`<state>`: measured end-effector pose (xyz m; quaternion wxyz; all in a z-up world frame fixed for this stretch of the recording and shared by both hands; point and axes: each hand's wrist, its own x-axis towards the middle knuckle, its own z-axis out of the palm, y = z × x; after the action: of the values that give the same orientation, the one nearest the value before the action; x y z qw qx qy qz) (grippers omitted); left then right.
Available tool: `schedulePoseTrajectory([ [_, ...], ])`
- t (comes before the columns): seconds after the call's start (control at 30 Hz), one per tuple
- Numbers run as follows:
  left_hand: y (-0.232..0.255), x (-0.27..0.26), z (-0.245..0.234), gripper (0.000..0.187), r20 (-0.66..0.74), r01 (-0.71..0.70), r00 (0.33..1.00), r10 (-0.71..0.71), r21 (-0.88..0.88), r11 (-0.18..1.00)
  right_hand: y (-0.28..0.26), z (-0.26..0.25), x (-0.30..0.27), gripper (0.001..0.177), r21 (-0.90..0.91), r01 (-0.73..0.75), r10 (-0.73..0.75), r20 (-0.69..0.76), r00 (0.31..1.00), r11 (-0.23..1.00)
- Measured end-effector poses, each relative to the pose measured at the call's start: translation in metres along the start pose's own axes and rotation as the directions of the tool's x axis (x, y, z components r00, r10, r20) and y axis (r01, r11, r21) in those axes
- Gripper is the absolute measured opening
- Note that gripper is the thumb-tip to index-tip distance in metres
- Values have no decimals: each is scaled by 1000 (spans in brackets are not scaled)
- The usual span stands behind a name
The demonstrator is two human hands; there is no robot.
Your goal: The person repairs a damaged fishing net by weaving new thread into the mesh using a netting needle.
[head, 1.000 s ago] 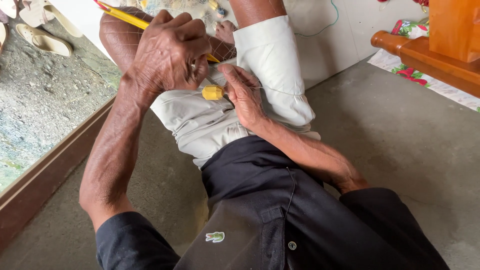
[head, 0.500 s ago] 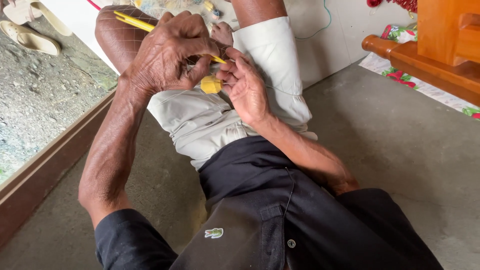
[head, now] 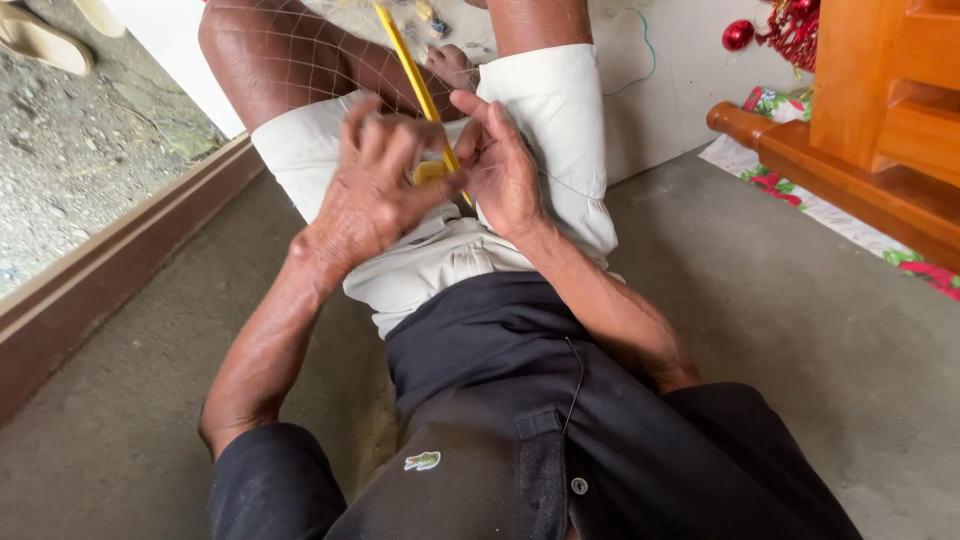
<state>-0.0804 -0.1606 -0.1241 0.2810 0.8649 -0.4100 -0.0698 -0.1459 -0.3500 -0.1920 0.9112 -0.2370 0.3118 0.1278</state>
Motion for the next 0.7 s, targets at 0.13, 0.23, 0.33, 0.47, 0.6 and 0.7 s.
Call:
schedulePoseTrajectory([
  [0.13,57,-13,-15,25,-75,-146,988,134,-200,969,0,-1,-1,54,-60,10,-8,26,1000,998],
  [0.23,88,-17,-64,18,-248,-254,958,145,-497,830,4,-8,0,45,-39,65,-61,95,994,997],
  [0.33,93,-50,-89,17,-306,-99,950,-59,-476,874,4,-14,0,41,-32,73,-70,88,994,997],
  [0.47,91,-60,-110,16,-162,630,776,-610,137,765,5,-15,0,38,-45,76,-73,58,996,996],
  [0.6,82,-109,-88,25,152,747,618,-771,192,636,20,-34,8,42,-155,104,-112,-46,993,982],
  [0.7,92,-134,-72,19,324,744,625,-710,30,668,21,-32,9,41,-136,109,-117,-59,991,985],
])
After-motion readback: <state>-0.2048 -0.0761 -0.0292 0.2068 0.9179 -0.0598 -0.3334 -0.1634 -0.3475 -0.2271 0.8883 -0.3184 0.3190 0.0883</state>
